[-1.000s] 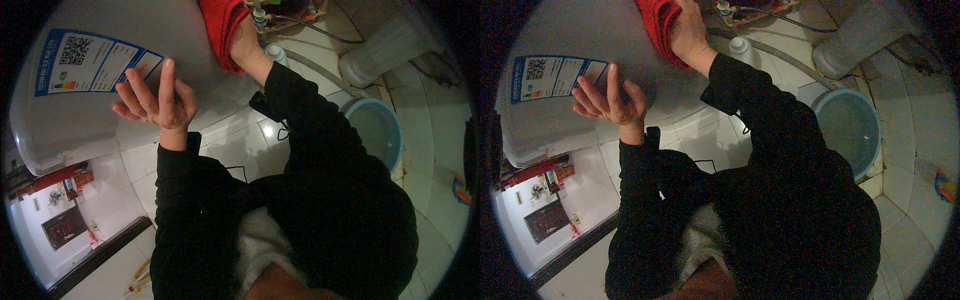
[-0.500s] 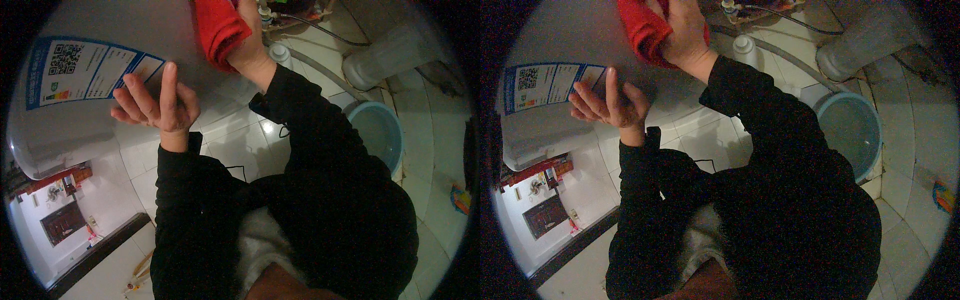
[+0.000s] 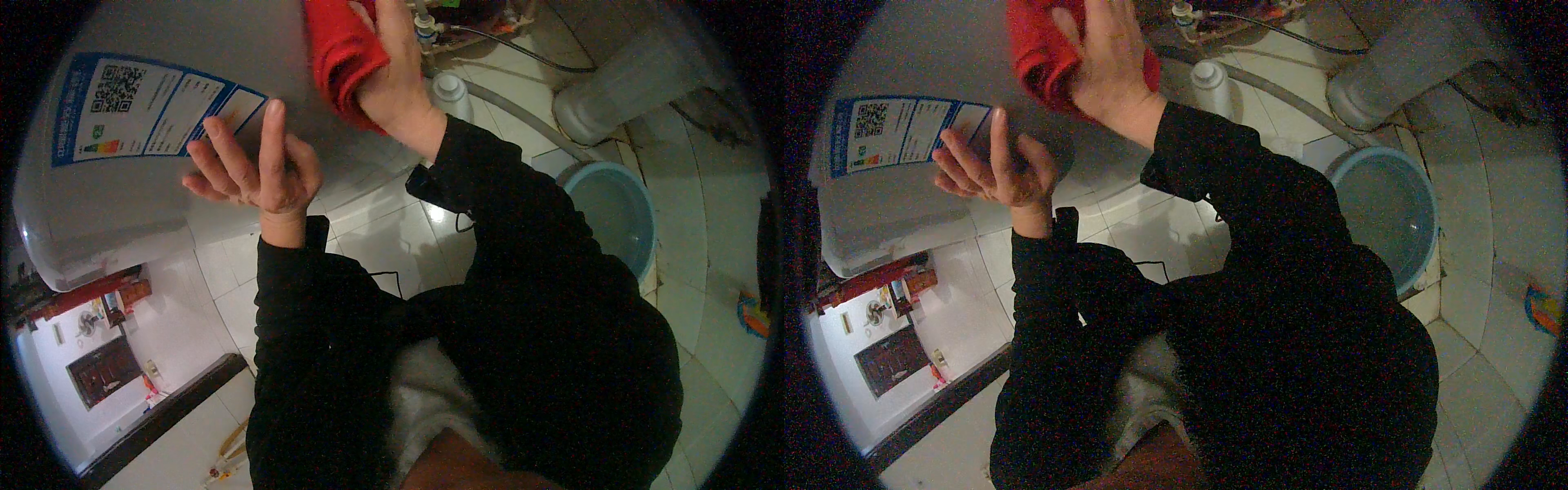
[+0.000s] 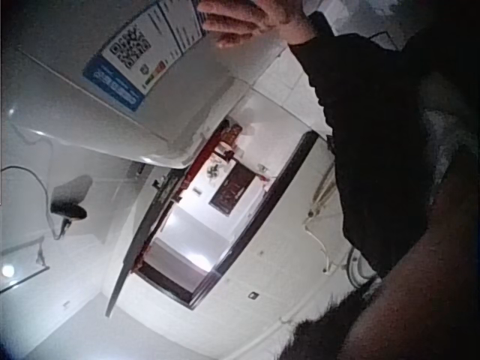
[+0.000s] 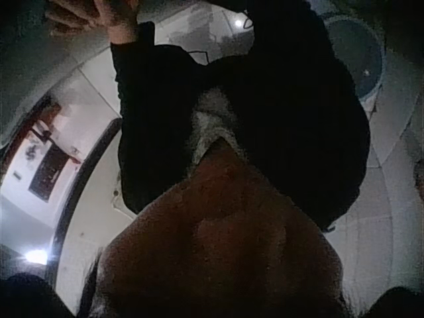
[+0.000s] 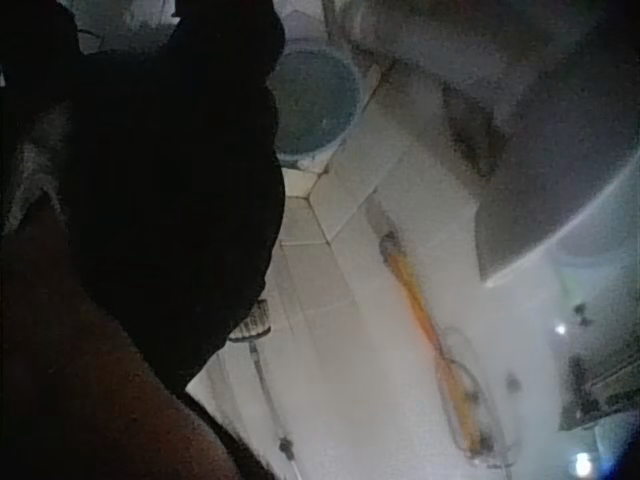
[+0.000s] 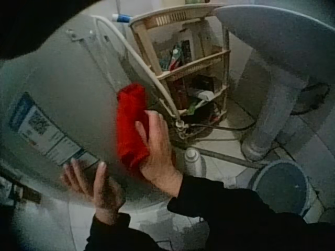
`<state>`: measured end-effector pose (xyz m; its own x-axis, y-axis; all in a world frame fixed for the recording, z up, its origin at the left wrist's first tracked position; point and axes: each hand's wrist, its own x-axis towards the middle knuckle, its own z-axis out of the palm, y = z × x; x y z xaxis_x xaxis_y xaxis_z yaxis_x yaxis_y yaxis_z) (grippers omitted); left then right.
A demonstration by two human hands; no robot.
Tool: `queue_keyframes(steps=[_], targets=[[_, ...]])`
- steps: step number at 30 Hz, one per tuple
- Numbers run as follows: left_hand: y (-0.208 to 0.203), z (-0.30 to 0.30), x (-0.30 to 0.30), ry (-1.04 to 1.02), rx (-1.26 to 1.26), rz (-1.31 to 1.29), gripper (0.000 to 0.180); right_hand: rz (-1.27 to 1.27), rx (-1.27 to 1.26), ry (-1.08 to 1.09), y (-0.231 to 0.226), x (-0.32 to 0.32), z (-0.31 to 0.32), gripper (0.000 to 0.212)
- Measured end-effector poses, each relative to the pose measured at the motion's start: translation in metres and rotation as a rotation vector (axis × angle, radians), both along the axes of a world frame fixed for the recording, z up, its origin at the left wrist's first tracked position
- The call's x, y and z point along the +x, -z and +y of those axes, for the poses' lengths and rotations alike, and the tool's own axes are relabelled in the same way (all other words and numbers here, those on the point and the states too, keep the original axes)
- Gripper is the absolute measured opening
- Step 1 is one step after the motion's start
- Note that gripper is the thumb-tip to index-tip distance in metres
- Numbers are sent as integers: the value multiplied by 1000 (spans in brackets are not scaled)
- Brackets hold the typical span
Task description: The person wipes the exterior of a water heater with a red cloth, then moves to wipe the toilet bowl rim, seat, and lid. The person also wipes a small wall-mounted shelf above the toilet.
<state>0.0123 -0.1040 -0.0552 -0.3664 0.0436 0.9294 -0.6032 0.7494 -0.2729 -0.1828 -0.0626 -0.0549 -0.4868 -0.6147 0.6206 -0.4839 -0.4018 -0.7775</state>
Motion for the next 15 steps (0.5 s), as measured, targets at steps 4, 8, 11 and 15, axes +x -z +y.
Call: queue_keyframes(steps=[4,8,11,15], targets=[[1,-3,1,120,19,41,32,49,-275,46,-17,18,0,71],[2,-5,3,70,13,28,29,82,-345,59,-20,18,-4,72],[1,-2,2,43,14,21,32,26,-388,62,-17,14,-8,65],[-1,-1,1,-6,11,10,38,-28,-354,57,-9,10,-12,47]])
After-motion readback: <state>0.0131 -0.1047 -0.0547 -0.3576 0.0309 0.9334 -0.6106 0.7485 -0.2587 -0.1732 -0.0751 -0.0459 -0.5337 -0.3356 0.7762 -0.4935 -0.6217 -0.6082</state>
